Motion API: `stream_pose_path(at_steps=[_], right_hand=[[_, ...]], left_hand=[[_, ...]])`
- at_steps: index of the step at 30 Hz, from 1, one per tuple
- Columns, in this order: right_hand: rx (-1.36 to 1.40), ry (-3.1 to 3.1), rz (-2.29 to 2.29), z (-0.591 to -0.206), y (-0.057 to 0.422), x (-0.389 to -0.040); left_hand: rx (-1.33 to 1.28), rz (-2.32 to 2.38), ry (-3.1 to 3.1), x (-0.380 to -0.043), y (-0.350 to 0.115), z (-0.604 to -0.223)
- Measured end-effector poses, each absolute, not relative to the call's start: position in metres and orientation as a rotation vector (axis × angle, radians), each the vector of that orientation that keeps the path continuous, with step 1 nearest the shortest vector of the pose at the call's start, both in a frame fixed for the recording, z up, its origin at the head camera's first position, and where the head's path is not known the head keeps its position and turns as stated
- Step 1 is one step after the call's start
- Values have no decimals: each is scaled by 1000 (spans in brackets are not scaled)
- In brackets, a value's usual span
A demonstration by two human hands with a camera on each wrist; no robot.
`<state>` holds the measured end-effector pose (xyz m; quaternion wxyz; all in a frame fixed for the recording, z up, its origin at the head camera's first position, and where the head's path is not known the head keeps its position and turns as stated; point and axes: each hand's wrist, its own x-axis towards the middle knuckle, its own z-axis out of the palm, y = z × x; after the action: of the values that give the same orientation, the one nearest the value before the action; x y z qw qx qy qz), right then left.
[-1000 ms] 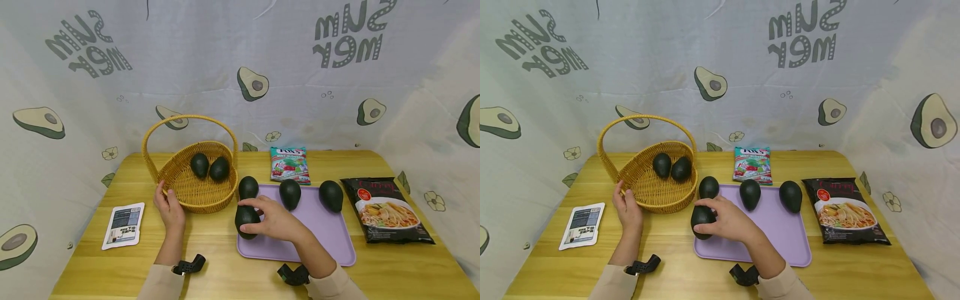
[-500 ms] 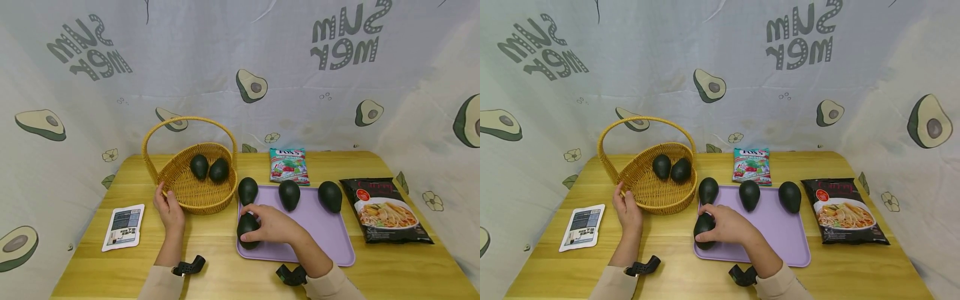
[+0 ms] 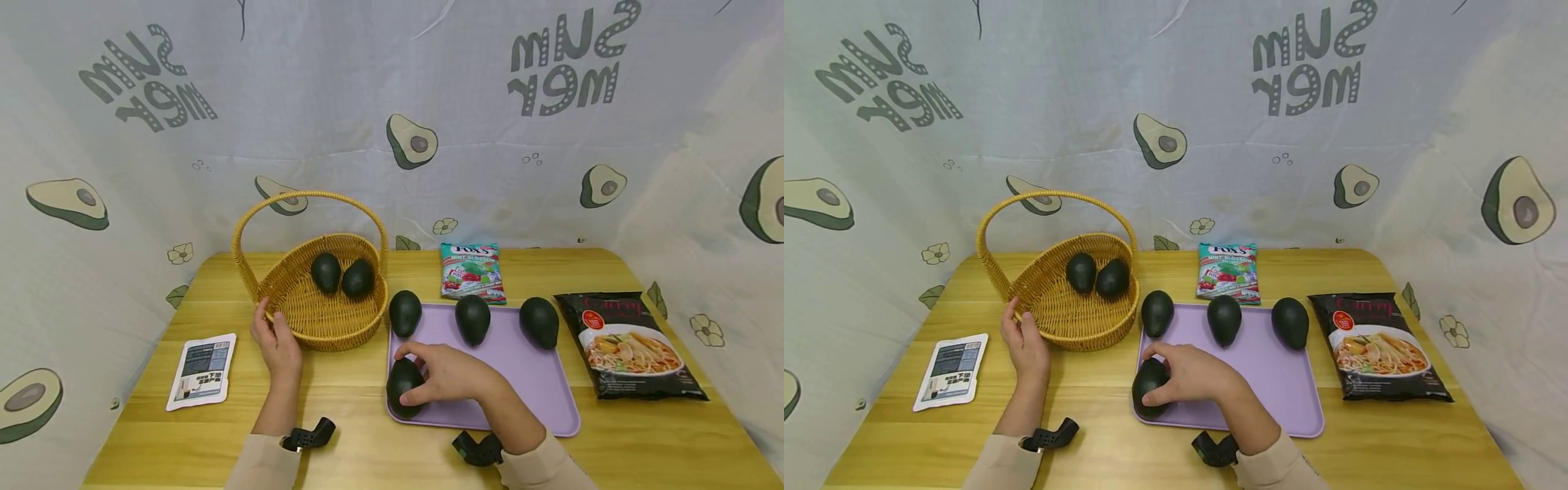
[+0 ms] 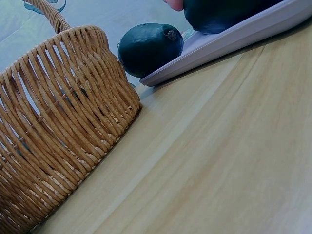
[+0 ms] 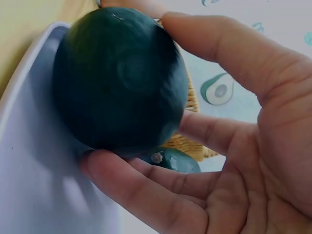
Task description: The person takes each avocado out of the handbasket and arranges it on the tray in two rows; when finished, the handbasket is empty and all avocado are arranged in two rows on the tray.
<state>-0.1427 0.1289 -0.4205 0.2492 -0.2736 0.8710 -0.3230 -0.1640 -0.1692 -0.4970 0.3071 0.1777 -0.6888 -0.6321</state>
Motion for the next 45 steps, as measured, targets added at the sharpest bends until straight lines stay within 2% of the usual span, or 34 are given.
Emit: stream_pose_path(at_steps=[45], right_hand=[[-681, 2292, -864, -419, 128, -141]], left_hand=[[447, -1657, -1806, -165, -169, -498]])
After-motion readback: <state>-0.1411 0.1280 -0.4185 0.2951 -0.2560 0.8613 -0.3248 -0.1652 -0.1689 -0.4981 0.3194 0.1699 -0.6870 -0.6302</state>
